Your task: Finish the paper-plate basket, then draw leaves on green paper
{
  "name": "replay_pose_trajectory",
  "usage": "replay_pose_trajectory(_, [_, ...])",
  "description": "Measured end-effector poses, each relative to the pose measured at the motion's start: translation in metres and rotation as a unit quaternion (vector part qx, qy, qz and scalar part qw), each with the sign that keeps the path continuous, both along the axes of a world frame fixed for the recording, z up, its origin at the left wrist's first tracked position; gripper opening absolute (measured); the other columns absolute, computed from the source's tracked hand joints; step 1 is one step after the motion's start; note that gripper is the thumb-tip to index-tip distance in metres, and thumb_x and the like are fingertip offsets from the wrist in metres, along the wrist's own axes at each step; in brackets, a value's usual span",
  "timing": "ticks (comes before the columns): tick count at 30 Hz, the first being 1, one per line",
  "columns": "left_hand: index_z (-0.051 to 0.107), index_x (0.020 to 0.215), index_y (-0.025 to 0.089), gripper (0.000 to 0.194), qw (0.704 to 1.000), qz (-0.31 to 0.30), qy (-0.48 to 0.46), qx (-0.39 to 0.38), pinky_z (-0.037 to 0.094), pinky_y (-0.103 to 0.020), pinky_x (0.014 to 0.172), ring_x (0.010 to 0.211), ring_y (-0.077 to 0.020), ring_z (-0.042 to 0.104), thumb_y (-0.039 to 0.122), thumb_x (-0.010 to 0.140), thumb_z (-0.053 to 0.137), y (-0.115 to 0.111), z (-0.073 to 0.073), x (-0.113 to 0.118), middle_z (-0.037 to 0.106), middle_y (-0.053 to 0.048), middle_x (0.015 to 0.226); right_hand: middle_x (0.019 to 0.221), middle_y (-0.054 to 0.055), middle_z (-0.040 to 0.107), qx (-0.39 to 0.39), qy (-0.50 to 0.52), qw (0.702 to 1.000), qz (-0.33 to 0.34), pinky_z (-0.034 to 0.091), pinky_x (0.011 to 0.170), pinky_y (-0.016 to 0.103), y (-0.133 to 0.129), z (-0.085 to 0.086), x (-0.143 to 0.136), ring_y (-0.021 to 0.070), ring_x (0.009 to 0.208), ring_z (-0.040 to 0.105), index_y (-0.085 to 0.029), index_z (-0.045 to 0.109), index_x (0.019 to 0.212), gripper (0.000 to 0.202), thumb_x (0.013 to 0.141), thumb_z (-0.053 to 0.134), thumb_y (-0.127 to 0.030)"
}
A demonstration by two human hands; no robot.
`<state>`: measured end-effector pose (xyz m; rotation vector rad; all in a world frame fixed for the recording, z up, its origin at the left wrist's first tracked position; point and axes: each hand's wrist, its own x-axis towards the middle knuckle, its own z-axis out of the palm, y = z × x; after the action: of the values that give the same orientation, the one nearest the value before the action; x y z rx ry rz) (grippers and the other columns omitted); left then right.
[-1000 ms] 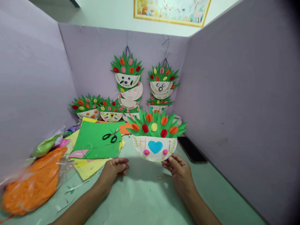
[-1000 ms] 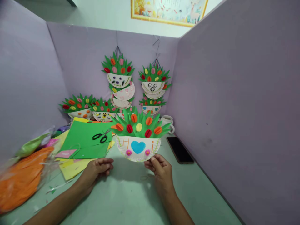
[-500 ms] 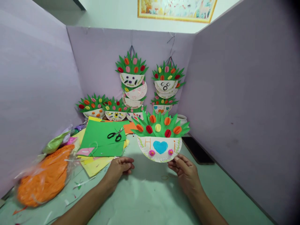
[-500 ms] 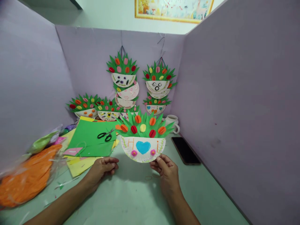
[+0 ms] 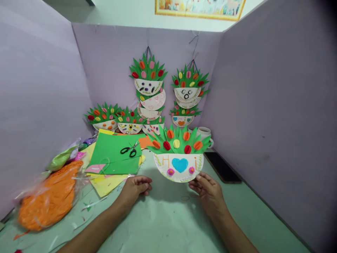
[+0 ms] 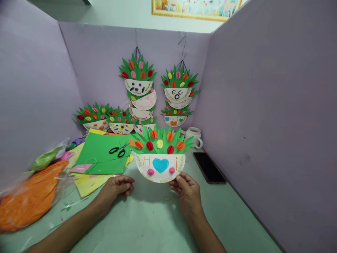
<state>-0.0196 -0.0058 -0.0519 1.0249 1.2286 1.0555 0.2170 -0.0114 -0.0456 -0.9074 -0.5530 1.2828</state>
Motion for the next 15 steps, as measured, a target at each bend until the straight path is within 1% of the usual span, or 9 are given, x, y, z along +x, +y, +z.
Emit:
replay_pose_trajectory(6, [0.066,0.073,0.01,0.031,1.0,-0.003,0.011,0.001,0.038,-0.023,0.047,0.045,-0.0101,0.051,0.028,0.048,0.071,0.0007,0.0018,0.0007,0.064,-0.003,0.058,0.051,0.002,0.067,0.004,-0.007,1.0,-0.001,0.053,0.047,0.02,0.0019,-0.001,0.001,0.0131,0.046,0.063,-0.014,0.064,0.065,0.035,0.041,0.085,-0.029])
replay_pose_trajectory(15, [0.068,0.076,0.012,0.032,0.999,-0.005,0.033,0.004,0.041,-0.024,0.05,0.05,-0.0125,0.053,0.031,0.05,0.074,0.0008,0.0027,-0.0002,0.066,-0.005,0.063,0.055,0.003,0.068,0.036,-0.033,0.999,-0.003,0.053,0.051,0.022,0.001,-0.0013,-0.0003,0.014,0.05,0.064,-0.013,0.065,0.066,0.028,0.051,0.081,-0.03])
